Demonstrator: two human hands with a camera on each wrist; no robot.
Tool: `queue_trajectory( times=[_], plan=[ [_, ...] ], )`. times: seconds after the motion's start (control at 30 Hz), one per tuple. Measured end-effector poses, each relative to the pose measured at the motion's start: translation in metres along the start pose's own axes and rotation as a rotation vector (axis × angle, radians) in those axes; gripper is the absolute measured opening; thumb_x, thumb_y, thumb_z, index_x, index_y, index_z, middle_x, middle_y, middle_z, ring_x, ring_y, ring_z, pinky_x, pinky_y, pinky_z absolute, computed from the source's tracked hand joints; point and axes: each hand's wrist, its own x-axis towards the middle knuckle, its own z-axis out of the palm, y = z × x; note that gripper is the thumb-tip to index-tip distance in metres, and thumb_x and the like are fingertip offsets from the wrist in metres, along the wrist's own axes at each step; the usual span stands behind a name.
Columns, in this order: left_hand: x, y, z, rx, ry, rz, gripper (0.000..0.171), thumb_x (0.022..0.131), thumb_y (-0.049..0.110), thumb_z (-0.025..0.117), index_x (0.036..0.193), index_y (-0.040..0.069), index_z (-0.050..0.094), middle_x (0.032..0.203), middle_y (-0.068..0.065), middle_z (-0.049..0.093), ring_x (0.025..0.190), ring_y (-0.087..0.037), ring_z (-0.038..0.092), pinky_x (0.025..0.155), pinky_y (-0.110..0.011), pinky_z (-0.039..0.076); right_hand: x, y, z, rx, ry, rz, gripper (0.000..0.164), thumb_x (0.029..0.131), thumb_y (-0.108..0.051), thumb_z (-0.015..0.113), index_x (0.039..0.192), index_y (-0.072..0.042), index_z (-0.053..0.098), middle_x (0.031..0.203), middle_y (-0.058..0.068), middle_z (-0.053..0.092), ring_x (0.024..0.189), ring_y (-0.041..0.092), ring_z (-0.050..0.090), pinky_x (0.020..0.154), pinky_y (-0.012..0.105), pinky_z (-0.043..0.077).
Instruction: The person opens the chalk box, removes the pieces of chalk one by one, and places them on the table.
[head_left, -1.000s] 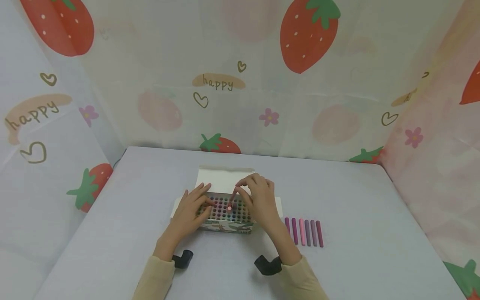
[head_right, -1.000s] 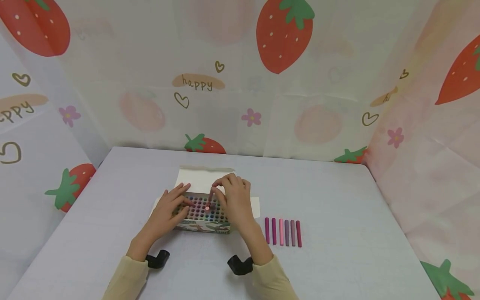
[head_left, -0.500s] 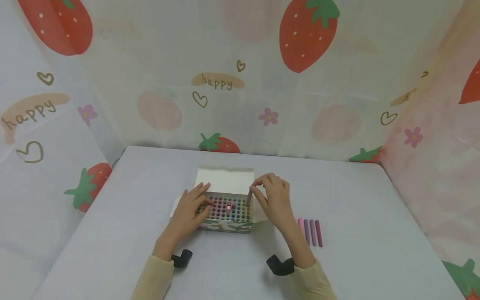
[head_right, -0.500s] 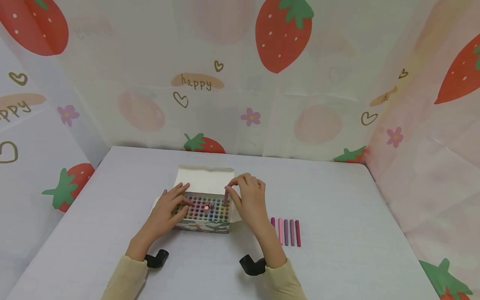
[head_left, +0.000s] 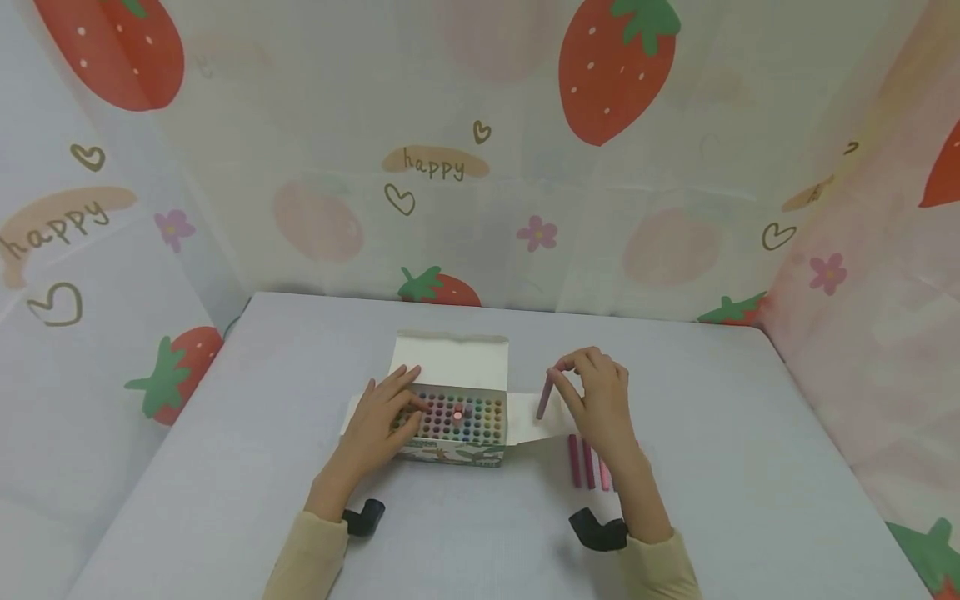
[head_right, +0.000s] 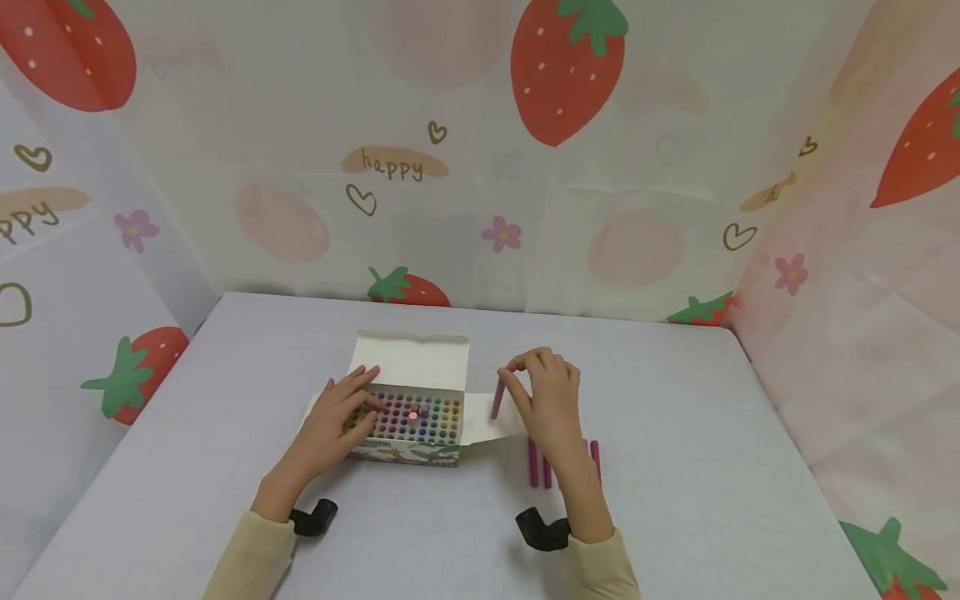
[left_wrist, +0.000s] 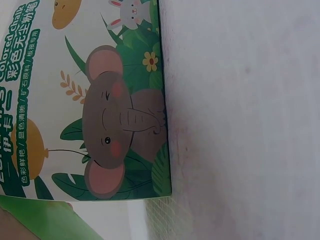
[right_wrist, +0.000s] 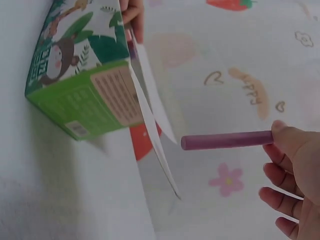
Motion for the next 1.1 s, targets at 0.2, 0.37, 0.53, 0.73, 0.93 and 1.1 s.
queue_trajectory(
  times=[0.2,0.37,0.53,0.73,0.93,1.1],
  plan=[
    [0.000,0.000,0.000,0.003,-0.002,0.000,0.006,0.087,0.019,0.059,0.090,0.021,0.065,0.145,-0.003,0.040,0.138,-0.027,0.028,0.105,-0.066,0.015,-0.006,0.016,-0.011,-0.013,0.019,0.002,0.014,0.087,-0.022,0.065,0.091,-0.009,0.062,0.093,0.005,0.058,0.087,0.023,0.052,0.092,0.050,0.029],
    [0.000,0.000,0.000,0.013,-0.001,0.006,0.007,0.087,0.019,0.059,0.090,0.021,0.065,0.145,-0.003,0.040,0.138,-0.027,0.028,0.106,-0.066,0.016,-0.011,0.026,-0.021,-0.028,0.009,0.021,0.014,0.088,-0.022,0.064,0.091,-0.008,0.062,0.093,0.005,0.058,0.088,0.024,0.052,0.093,0.052,0.028],
    [0.000,0.000,-0.001,0.014,0.000,0.008,0.007,0.088,0.018,0.059,0.090,0.020,0.065,0.145,-0.003,0.040,0.138,-0.026,0.028,0.106,-0.066,0.016,-0.015,0.038,-0.031,-0.052,-0.009,0.048,0.015,0.087,-0.020,0.064,0.091,-0.006,0.062,0.093,0.007,0.059,0.087,0.026,0.053,0.091,0.055,0.029],
    [0.000,0.000,-0.001,0.016,-0.004,0.003,0.007,0.088,0.018,0.059,0.090,0.020,0.065,0.145,-0.003,0.040,0.138,-0.026,0.028,0.106,-0.065,0.015,-0.021,0.054,-0.044,-0.078,-0.043,0.065,0.015,0.087,-0.019,0.064,0.090,-0.004,0.063,0.089,0.009,0.059,0.085,0.028,0.053,0.087,0.055,0.031],
    [0.000,0.000,0.000,0.018,-0.006,0.003,0.007,0.088,0.018,0.059,0.090,0.020,0.066,0.145,-0.003,0.040,0.138,-0.026,0.028,0.106,-0.065,0.015,-0.029,0.069,-0.056,-0.108,-0.079,0.098,0.017,0.088,-0.021,0.064,0.091,-0.004,0.062,0.088,0.009,0.058,0.084,0.028,0.053,0.084,0.056,0.031],
    [0.000,0.000,0.000,0.017,-0.007,0.003,0.007,0.088,0.019,0.059,0.091,0.019,0.066,0.145,-0.003,0.040,0.138,-0.026,0.027,0.107,-0.065,0.014,-0.035,0.080,-0.066,-0.114,-0.116,0.133,0.018,0.088,-0.022,0.063,0.089,-0.004,0.063,0.086,0.009,0.059,0.084,0.028,0.054,0.084,0.057,0.030]
  ],
)
